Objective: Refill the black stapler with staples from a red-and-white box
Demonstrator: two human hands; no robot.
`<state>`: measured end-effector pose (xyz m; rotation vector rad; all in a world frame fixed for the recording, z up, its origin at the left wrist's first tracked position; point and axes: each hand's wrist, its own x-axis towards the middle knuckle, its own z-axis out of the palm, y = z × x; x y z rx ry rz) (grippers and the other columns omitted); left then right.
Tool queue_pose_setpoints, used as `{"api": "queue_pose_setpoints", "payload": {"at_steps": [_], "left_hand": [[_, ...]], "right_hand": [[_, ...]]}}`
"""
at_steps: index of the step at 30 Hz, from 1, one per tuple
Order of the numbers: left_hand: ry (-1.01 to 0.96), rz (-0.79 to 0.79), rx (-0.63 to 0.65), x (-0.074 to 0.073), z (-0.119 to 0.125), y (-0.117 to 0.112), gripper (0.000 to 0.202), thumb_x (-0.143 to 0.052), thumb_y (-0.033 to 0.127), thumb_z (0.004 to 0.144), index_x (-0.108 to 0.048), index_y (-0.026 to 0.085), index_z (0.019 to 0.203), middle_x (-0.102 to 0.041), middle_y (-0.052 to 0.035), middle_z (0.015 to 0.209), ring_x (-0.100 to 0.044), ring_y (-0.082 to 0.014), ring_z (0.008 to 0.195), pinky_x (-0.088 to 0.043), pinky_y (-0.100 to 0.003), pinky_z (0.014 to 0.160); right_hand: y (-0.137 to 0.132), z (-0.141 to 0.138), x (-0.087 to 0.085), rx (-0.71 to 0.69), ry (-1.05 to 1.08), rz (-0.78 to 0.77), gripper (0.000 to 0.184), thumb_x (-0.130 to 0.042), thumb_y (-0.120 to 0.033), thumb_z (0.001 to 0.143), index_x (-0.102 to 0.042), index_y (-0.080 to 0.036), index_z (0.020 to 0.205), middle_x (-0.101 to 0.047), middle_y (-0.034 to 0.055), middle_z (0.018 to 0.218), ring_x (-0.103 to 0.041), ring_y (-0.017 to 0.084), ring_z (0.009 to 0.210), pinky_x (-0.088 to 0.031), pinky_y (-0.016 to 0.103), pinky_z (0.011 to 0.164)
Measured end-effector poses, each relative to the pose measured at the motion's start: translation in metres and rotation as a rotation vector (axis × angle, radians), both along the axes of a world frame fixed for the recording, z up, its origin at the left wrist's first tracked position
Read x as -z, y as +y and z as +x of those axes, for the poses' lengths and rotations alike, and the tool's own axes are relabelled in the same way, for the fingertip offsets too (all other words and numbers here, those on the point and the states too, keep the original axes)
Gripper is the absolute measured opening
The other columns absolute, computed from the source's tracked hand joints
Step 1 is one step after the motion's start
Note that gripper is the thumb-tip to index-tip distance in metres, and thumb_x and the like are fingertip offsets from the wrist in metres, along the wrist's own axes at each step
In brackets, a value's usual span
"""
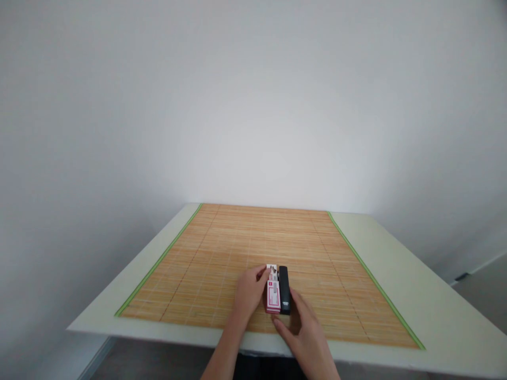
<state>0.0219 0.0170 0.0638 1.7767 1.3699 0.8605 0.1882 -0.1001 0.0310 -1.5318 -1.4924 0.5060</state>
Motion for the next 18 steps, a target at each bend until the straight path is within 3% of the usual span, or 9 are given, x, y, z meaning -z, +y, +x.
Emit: {"api": "queue_pose_setpoints", "payload": {"at_steps": [3,6,11,18], "left_hand": [[-0.087,0.033,-0.102,0.003,0.003,-0.010,0.050,-0.037,0.055,0.101,-0.074,0.023,0.113,-0.075,-0.0092,0.117,-0.067,-0.0273,0.111,-0.048,-0.040,0.102],[-0.288,0.021,-0.219,0.009,0.011,-0.022,0.052,-0.037,0.055,0.103,-0.065,0.021,0.129,-0.064,-0.0098,0.139,-0.055,-0.0253,0.133,-0.037,-0.041,0.117],[-0.620,-0.245,-0.192,0.020,0.033,-0.045,0.058,-0.039,0.056,0.102,-0.048,0.022,0.149,-0.041,-0.0056,0.160,-0.035,-0.0218,0.150,-0.025,-0.040,0.126],[-0.631,-0.228,-0.225,0.022,0.048,-0.060,0.060,-0.040,0.055,0.102,-0.045,0.021,0.151,-0.034,-0.0039,0.164,-0.023,-0.0207,0.154,-0.015,-0.039,0.129]], "right_hand": [[0.000,-0.001,0.009,0.017,-0.083,-0.009,0.069,-0.070,-0.040,0.083,-0.051,-0.022,0.148,-0.054,0.0120,0.149,-0.049,0.033,0.139,-0.041,0.050,0.117],[0.002,-0.001,0.015,0.032,-0.176,-0.005,0.070,-0.069,-0.040,0.085,-0.049,-0.023,0.149,-0.054,0.0119,0.149,-0.049,0.034,0.140,-0.039,0.053,0.118],[0.005,0.000,0.011,-0.025,-0.230,0.049,0.061,-0.067,-0.038,0.088,-0.053,-0.028,0.147,-0.061,0.0087,0.143,-0.055,0.035,0.134,-0.034,0.061,0.119],[0.003,-0.001,0.009,-0.015,-0.249,0.003,0.064,-0.064,-0.038,0.091,-0.046,-0.026,0.152,-0.056,0.0109,0.148,-0.051,0.034,0.138,-0.043,0.055,0.115]]}}
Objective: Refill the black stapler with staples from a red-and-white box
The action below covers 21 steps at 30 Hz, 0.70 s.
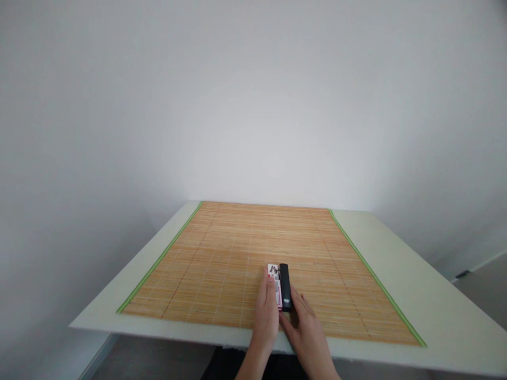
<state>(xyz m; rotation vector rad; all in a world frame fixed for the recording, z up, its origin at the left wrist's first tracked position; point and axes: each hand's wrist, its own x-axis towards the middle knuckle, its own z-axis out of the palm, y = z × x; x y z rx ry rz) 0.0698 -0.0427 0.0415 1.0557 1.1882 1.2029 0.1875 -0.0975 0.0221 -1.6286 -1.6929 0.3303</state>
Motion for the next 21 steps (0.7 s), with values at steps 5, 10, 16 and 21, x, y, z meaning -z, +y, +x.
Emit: {"api": "queue_pose_setpoints", "payload": {"at_steps": [5,10,16,21], "left_hand": [[-0.007,0.010,-0.012,0.000,0.003,-0.001,0.060,-0.036,0.055,0.102,-0.043,0.022,0.152,-0.035,-0.0046,0.163,-0.027,-0.0213,0.153,-0.020,-0.039,0.128],[0.056,0.007,0.016,0.002,0.022,-0.002,0.063,-0.033,0.054,0.103,-0.032,0.023,0.158,-0.026,-0.0023,0.167,-0.020,-0.0188,0.155,-0.017,-0.037,0.128],[0.111,0.049,0.181,-0.006,0.071,0.000,0.063,-0.033,0.052,0.104,-0.030,0.020,0.159,-0.027,-0.0053,0.167,-0.022,-0.0196,0.154,-0.016,-0.038,0.128],[0.093,0.172,0.414,-0.013,0.102,0.019,0.052,-0.042,0.041,0.102,-0.043,0.024,0.151,-0.047,-0.0071,0.156,-0.045,-0.0232,0.143,-0.031,-0.041,0.122]], "right_hand": [[-0.001,-0.001,-0.002,-0.011,0.009,0.011,0.061,-0.063,-0.037,0.092,-0.048,-0.028,0.150,-0.056,0.0095,0.148,-0.053,0.032,0.136,-0.042,0.053,0.117],[0.001,0.020,-0.008,-0.047,0.002,-0.011,0.059,-0.061,-0.037,0.092,-0.049,-0.029,0.150,-0.058,0.0079,0.146,-0.053,0.031,0.137,-0.043,0.051,0.116],[-0.001,0.093,-0.008,-0.005,-0.084,-0.066,0.062,-0.061,-0.044,0.093,-0.046,-0.029,0.151,-0.060,0.0078,0.145,-0.050,0.032,0.139,-0.033,0.057,0.121],[-0.006,0.157,-0.016,0.045,-0.098,-0.122,0.063,-0.061,-0.052,0.090,-0.051,-0.027,0.148,-0.063,0.0086,0.141,-0.056,0.032,0.134,-0.035,0.052,0.120]]}}
